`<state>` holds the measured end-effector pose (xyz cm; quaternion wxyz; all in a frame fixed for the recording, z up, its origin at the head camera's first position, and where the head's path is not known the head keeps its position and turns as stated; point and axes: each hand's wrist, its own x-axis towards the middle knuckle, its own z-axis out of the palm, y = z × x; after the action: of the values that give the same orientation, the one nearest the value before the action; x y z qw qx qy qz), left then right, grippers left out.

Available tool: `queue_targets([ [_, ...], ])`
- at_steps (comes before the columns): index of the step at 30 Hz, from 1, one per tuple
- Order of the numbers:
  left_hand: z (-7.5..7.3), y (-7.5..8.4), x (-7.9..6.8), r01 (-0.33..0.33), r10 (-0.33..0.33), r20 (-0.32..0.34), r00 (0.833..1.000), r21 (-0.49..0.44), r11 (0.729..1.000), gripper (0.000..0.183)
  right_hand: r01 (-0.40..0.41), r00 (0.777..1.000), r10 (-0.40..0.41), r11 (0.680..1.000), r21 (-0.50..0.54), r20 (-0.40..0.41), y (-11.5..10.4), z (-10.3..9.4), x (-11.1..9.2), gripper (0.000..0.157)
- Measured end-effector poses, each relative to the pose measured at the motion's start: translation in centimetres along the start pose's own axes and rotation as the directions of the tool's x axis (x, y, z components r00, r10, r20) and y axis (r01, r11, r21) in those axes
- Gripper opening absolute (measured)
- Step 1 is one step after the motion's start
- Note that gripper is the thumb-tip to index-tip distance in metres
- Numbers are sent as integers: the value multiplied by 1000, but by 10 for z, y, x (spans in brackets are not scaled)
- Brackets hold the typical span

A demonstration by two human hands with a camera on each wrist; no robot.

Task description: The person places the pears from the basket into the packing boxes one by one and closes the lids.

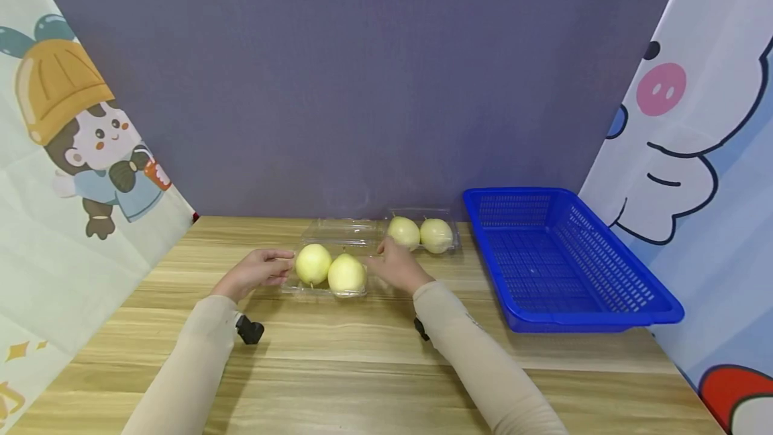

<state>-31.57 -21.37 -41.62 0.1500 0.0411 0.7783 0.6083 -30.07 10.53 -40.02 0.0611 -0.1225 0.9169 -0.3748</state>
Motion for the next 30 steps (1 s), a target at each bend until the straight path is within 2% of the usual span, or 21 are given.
queue_targets([
  [3, -1, 0, 1, -5, 5, 5, 1000, -3, 1000, 46, -34, 997, 32, 999, 27, 65, 1, 0, -2, 49],
  [6, -1, 0, 1, -9, 9, 11, 1000, -6, 1000, 46, -70, 991, 58, 993, 98, 120, 2, 2, -3, 46],
  [13, -1, -1, 1, -8, 8, 7, 1000, 3, 1000, 47, -94, 990, 64, 963, 251, 127, 8, 10, 1, 37],
  [19, 0, -1, 1, -11, 11, 18, 1000, -5, 1000, 47, -135, 987, 83, 893, 429, 137, 7, 14, 2, 35],
  [26, -6, -2, 1, -25, 24, 62, 998, 16, 1000, 51, -187, 979, 99, 791, 583, 180, 5, 17, 3, 33],
  [30, -11, -2, 3, -35, 32, 90, 995, 30, 999, 52, -187, 979, 96, 774, 606, 180, 7, 18, 4, 34],
])
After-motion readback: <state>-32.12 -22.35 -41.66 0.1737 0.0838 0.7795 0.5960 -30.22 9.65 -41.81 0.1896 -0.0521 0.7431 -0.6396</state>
